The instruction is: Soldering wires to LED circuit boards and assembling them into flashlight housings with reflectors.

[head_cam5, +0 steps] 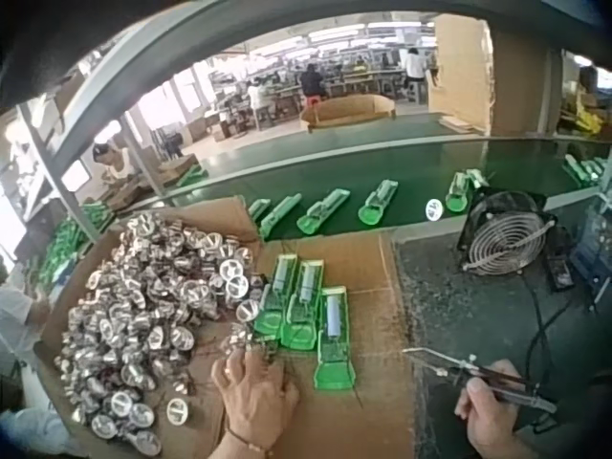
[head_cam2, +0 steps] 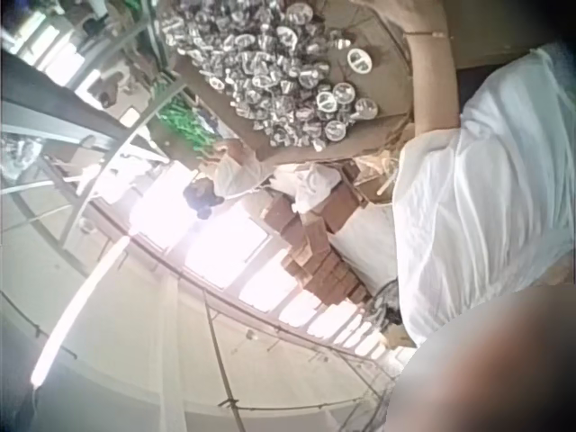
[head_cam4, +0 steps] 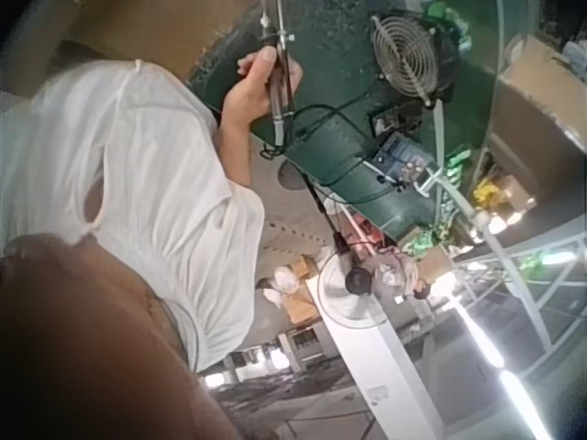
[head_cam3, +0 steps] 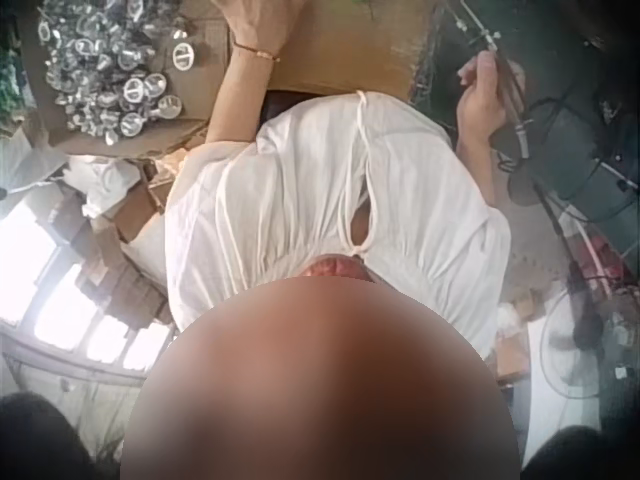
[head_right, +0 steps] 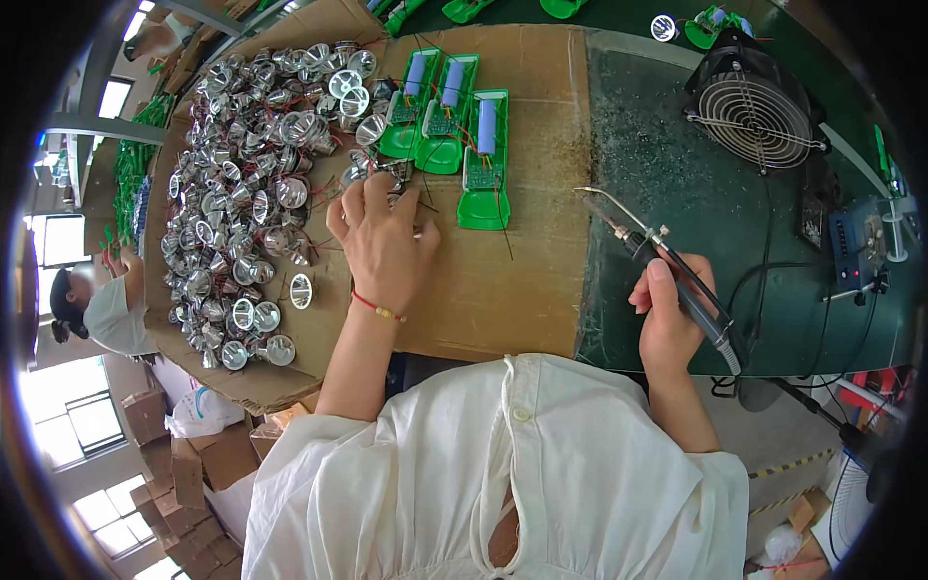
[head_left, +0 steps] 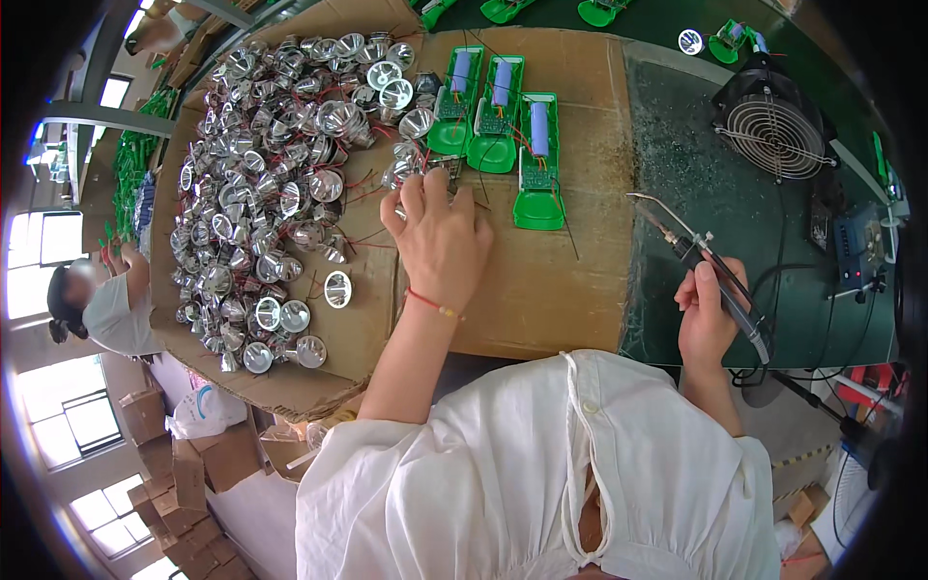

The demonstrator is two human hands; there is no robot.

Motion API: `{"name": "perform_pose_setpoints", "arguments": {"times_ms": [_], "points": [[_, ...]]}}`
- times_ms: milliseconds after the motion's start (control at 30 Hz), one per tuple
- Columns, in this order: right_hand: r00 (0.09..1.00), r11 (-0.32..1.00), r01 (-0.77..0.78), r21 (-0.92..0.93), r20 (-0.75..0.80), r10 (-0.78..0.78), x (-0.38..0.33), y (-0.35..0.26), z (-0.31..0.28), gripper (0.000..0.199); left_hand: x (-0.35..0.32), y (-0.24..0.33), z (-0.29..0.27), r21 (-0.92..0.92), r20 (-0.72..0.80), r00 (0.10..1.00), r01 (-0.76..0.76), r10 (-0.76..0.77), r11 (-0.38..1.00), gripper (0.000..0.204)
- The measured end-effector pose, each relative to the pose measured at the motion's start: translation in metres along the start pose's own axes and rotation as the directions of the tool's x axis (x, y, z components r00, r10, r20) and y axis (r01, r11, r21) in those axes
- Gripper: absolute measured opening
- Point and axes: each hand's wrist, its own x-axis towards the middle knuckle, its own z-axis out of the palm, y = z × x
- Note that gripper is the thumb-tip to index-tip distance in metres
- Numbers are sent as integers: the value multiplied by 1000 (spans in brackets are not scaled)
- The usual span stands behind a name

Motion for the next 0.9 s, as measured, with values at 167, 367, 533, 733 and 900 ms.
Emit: {"name": "perform_pose_setpoints", "arguments": {"times_ms": [167, 367, 533, 733, 900], "points": [[999, 1000, -23, 9, 25, 23, 1, 0, 0, 15, 10, -19, 5, -1, -90, 996, -29, 29, 1000, 4], [996, 999, -45, 17, 76, 44, 9, -1, 13, 16, 8, -10, -7, -24, 59, 997, -47, 48, 999, 10], [993, 998, -54, 13, 105, 52, 12, -1, 16, 17, 16, -26, -2, 23, -108, 994, 33, -30, 999, 3], [980, 997, -70, -38, 183, 75, 15, -11, 24, 16, 13, 6, -28, -677, 96, 993, 120, -74, 727, 15], [968, 998, -66, -24, 241, 69, 20, -7, 37, 17, 10, 22, 9, -664, 188, 975, 216, -120, 716, 35]]}}
